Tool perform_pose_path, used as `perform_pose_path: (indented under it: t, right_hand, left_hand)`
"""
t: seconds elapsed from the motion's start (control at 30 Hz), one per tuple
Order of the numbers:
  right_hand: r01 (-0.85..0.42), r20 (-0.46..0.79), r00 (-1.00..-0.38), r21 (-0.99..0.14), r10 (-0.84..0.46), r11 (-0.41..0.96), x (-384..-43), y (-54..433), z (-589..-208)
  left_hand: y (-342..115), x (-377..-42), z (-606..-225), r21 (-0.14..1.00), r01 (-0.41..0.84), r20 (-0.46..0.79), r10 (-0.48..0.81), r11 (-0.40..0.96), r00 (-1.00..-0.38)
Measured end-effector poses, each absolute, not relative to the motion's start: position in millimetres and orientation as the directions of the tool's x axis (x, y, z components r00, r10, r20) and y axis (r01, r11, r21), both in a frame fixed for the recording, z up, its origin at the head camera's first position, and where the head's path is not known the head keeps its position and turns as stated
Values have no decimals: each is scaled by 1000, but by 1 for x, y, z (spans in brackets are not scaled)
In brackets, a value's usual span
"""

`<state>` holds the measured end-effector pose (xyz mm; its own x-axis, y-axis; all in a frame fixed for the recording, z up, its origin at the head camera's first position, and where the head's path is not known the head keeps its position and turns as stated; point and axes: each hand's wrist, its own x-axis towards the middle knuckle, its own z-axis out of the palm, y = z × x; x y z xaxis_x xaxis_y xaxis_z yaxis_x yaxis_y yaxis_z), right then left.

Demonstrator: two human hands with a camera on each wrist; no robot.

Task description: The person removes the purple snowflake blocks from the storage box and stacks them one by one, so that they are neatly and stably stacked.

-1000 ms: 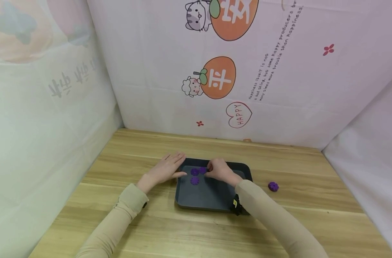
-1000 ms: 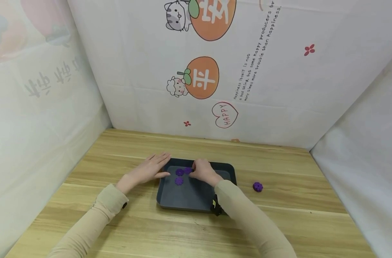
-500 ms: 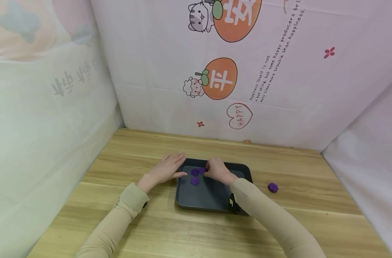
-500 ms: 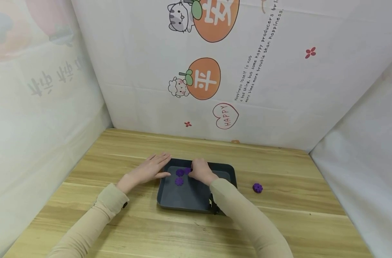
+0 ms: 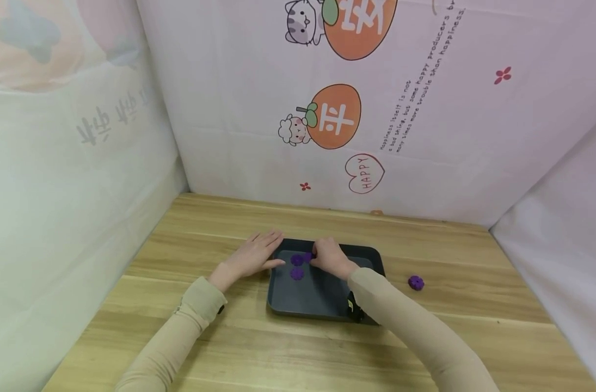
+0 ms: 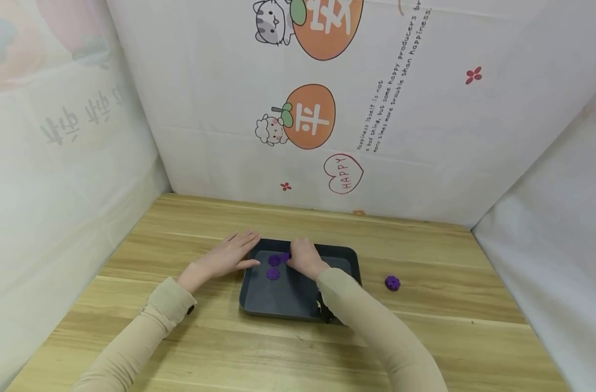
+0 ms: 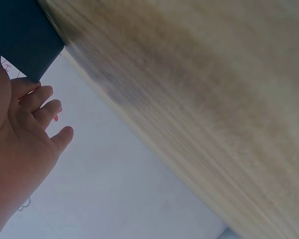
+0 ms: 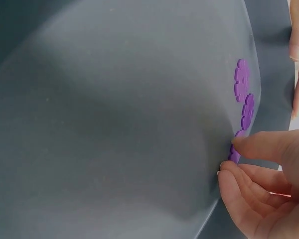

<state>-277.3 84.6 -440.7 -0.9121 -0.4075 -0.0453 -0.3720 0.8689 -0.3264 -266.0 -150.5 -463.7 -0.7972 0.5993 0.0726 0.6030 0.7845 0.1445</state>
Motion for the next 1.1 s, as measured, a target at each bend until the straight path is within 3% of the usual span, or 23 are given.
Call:
perform_pose_path:
  t: [1.1]
  right_hand:
    - [-362,-118,-904,-302,-411,882,-275,94,-438]
  left_hand:
    - [-150,-261,-459,130,604,57,602,786,-796]
